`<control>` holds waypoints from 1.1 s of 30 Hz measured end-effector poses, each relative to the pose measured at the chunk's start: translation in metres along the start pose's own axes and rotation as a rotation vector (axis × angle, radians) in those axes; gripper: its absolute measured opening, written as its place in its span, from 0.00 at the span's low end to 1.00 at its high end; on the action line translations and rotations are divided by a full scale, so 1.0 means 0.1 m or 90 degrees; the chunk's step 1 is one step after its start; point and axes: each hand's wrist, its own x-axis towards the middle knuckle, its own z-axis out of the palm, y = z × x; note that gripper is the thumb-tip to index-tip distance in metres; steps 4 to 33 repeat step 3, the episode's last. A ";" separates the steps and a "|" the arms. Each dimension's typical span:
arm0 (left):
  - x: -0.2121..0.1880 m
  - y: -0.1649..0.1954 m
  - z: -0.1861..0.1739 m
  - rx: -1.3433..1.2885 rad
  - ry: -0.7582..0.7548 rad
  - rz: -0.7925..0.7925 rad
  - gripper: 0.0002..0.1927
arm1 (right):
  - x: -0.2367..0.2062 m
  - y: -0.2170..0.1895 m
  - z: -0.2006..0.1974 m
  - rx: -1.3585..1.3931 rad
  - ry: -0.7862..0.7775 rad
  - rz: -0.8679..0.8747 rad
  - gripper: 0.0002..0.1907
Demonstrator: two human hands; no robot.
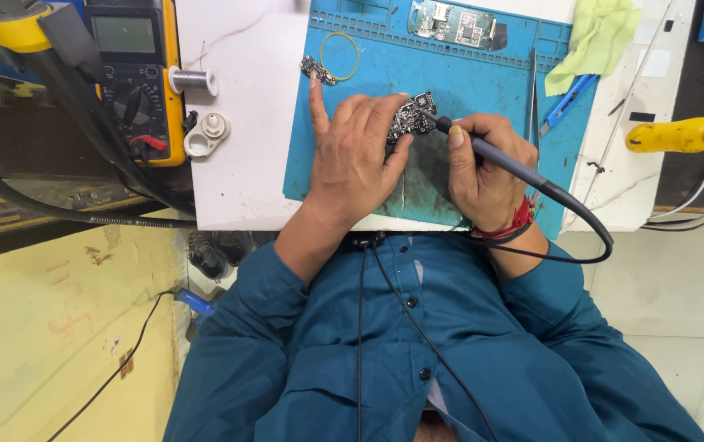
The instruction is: The person solders components on a small circuit board at a repair workbench, holding the board steady with one hand while applying a soldering iron to its contacts with the other. They reposition the board and continue soldering different points, with a multimeter, solder spool, and tweezers on the bench and a phone propped up playing video.
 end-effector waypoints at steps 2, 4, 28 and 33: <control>0.00 0.00 0.00 0.005 -0.001 0.001 0.25 | 0.00 0.01 0.00 -0.010 0.000 -0.043 0.05; 0.00 0.00 0.00 0.007 -0.003 0.002 0.25 | 0.03 0.04 -0.01 -0.011 0.001 -0.042 0.05; 0.00 0.00 0.00 0.007 -0.003 0.002 0.25 | 0.03 0.04 -0.01 -0.011 0.001 -0.042 0.05; 0.00 0.00 0.00 0.007 -0.003 0.002 0.25 | 0.03 0.04 -0.01 -0.011 0.001 -0.042 0.05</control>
